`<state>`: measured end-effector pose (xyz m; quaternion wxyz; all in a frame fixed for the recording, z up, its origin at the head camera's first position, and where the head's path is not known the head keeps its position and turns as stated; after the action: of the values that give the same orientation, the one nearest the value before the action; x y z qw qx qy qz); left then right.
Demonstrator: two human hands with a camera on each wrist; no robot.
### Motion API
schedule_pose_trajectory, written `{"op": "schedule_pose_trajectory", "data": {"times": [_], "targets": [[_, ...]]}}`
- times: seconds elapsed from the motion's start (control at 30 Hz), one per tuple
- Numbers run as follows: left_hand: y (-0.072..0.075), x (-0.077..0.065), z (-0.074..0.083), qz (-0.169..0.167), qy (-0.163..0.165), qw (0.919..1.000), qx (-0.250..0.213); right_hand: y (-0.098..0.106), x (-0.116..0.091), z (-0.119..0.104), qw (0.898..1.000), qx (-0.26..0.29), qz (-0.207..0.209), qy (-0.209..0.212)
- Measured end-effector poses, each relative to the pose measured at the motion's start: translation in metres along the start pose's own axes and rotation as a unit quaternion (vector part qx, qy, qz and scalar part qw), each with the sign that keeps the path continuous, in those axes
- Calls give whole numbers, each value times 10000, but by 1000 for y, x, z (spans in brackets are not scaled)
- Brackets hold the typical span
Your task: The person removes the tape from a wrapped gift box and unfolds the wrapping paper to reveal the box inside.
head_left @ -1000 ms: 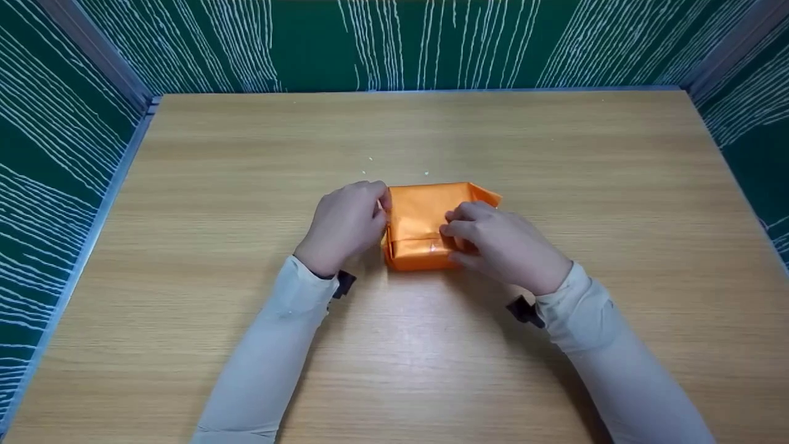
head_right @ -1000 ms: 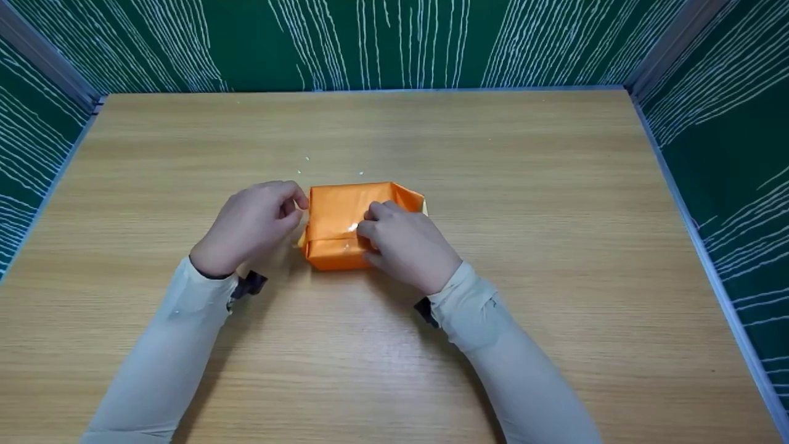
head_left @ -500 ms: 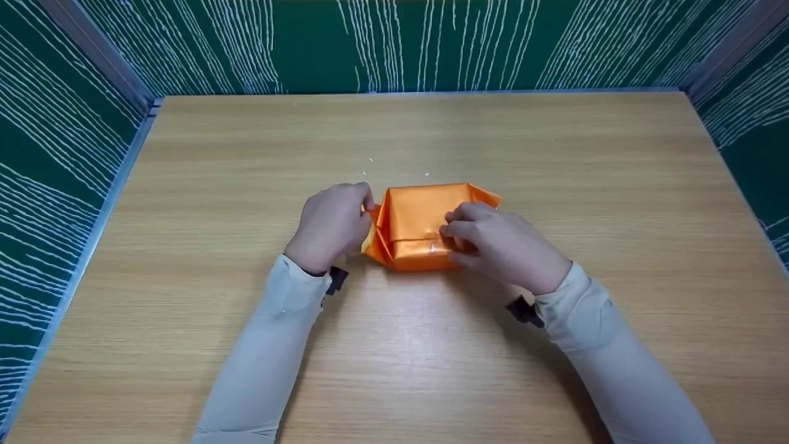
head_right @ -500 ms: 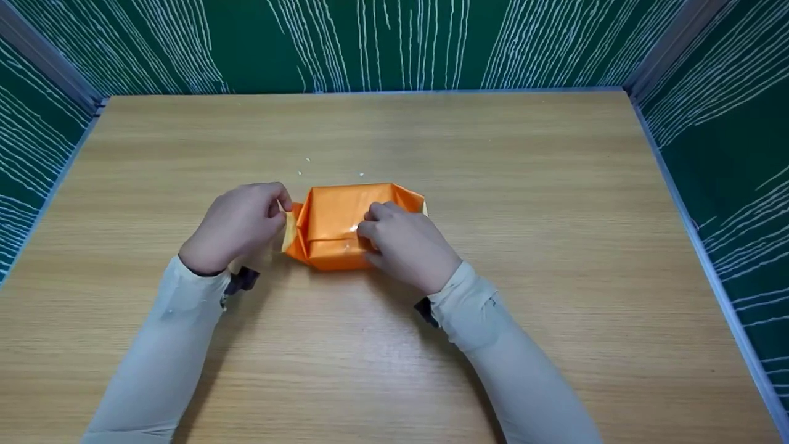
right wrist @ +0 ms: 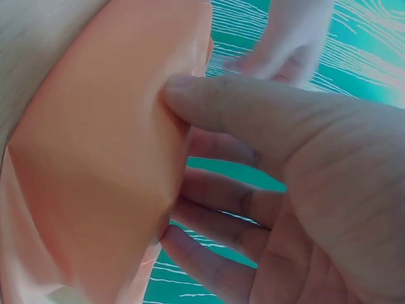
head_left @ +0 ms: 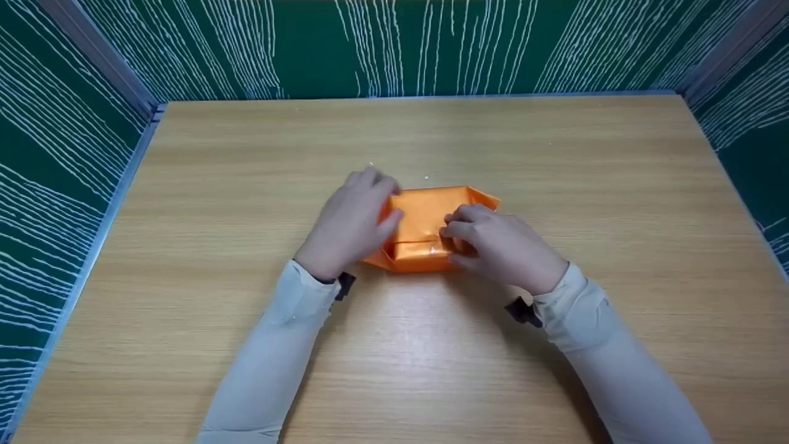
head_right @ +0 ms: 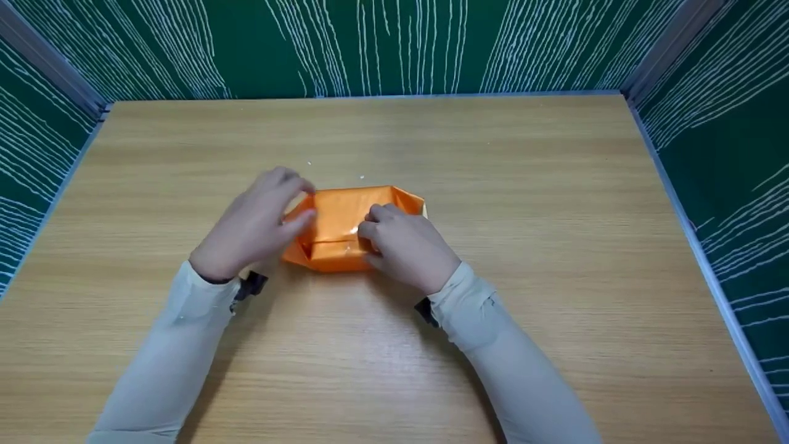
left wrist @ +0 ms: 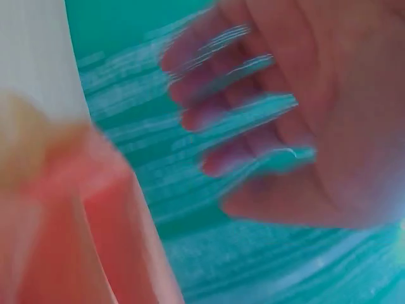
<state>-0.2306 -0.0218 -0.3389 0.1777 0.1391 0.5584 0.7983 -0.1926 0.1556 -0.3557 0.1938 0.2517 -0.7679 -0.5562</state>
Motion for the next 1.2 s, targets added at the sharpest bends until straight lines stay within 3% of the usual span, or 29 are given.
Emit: {"op": "schedule_pose_trajectory", "data": {"times": [0.13,0.27,0.5,0.73,1.2], "targets": [[-23,0,17,-582,-508,9969,146,-2,1,1,10000,12,10,9],[-35,1,19,-901,-655,9934,262,-1,1,3,10000,17,3,-44],[-38,2,11,-1260,-385,9912,-79,0,5,3,10000,-11,37,-77],[-39,-1,13,-1201,-605,9909,-87,-5,1,1,9999,-32,63,-74],[-41,-1,12,-1224,-561,9909,-41,-8,2,5,9997,23,-74,-246]]}}
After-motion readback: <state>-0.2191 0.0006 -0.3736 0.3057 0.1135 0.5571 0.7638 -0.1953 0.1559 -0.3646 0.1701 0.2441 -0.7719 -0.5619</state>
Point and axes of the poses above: each hand's wrist, its own x-axis towards the middle knuckle, its own y-axis out of the back of the hand, z = x × y, the point moved 7 cm from there along x, towards the middle knuckle, and after that the axes turned 1 degree about x, right-handed, at the moved point
